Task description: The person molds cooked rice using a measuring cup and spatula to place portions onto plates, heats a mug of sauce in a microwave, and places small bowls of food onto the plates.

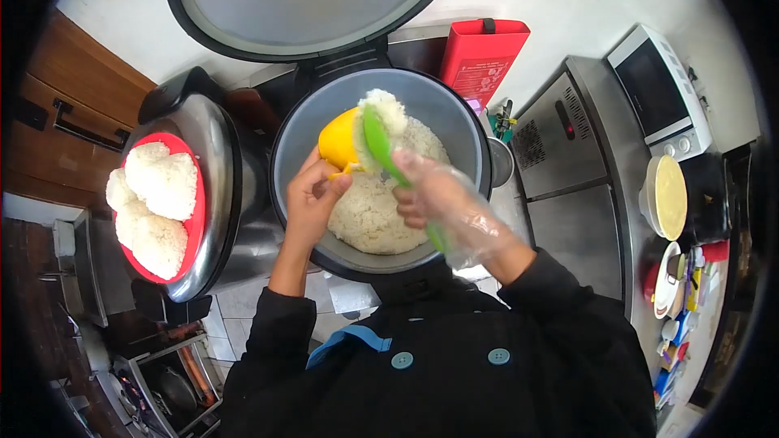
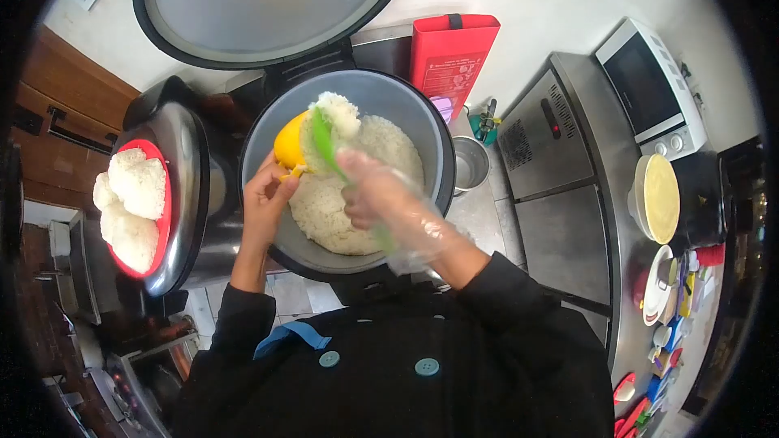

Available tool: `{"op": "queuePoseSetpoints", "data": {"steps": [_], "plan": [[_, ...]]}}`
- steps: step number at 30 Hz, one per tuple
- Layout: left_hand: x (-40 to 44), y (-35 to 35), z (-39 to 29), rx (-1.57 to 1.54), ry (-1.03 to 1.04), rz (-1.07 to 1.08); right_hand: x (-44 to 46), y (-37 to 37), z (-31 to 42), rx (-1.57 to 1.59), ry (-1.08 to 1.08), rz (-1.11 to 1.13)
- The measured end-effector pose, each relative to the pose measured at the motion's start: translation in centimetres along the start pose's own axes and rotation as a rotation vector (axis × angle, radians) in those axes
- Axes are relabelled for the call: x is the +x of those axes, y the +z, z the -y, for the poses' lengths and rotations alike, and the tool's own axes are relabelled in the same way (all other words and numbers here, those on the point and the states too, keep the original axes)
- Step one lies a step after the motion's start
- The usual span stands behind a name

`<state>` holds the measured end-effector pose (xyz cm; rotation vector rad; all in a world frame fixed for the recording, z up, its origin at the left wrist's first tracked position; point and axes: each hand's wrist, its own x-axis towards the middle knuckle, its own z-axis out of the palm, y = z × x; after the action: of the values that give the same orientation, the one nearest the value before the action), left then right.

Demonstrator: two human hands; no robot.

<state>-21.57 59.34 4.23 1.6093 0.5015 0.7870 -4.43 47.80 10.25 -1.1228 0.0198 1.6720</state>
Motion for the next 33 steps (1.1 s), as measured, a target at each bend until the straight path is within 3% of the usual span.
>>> {"op": "queuePoseSetpoints", "data": {"steps": [1,3,4,5,8,10,15,17,18,19,20,21,22,23,25,27,29,33], "plan": [[0.1,-0.1,0.7,-0.147,-0.127,-0.05,0.2,-0.7,0.3,-0.001,-0.002,0.003],[-0.2,-0.5,1.1,-0.212,-0.139,-0.075,1.2,-2.9,0.6,-0.198,-0.249,0.018],[-0.6,-0.6,1.0,-0.282,-0.155,-0.106,1.9,-3.2,0.2,-0.2,-0.246,0.02],[-1.0,-0.4,0.9,-0.283,-0.156,-0.108,2.6,-3.4,-0.4,-0.463,-0.307,-0.09],[-1.7,1.2,-1.2,-0.019,-0.012,-0.074,1.4,-2.4,-1.1,-0.65,-0.329,-0.094],[-1.8,1.7,-2.0,0.161,0.173,-0.056,0.3,-1.8,-1.0,-0.334,-0.189,0.136],[-2.4,1.7,-1.9,0.271,0.218,-0.064,0.4,-2.0,-2.3,-0.279,-0.138,0.204],[-2.5,1.8,-1.8,0.148,0.094,-0.1,1.6,-2.9,-2.6,-0.272,-0.135,0.227],[-2.6,1.3,-1.0,0.15,0.091,-0.101,2.4,-3.7,-2.6,-0.701,-0.407,0.118],[-2.4,0.5,0.2,-0.054,-0.113,-0.111,2.5,-3.7,-2.1,-1.129,-0.681,-0.001],[-2.1,-0.3,1.0,-0.26,-0.31,-0.121,2.0,-3.7,-1.1,-1.134,-0.684,0.007],[-1.8,-0.8,0.6,-0.581,-0.344,-0.112,0.2,-2.5,0.6,-1.325,-0.742,-0.036],[-1.5,-1.2,0.2,-0.58,-0.335,-0.115,-1.2,-1.4,1.9,-1.516,-0.802,-0.085],[-1.3,-1.4,-0.1,-0.618,-0.33,-0.056,-1.7,-0.5,2.0,-1.704,-0.693,-0.091],[-1.3,-1.3,-0.2,-0.658,-0.324,0.008,-1.2,-0.5,2.0,-1.83,-0.72,-0.061],[-1.5,-1.1,-0.2,-0.337,-0.228,0.01,-0.7,-0.6,1.8,-1.95,-0.745,-0.03],[-1.7,-0.4,-0.3,-0.258,-0.177,-0.011,-0.3,-0.6,1.8,-2.073,-0.811,-0.056],[-2.3,-1.0,0.9,-0.187,-0.168,-0.066,0.6,-1.2,1.9,-2.097,-0.688,-0.107]]}}
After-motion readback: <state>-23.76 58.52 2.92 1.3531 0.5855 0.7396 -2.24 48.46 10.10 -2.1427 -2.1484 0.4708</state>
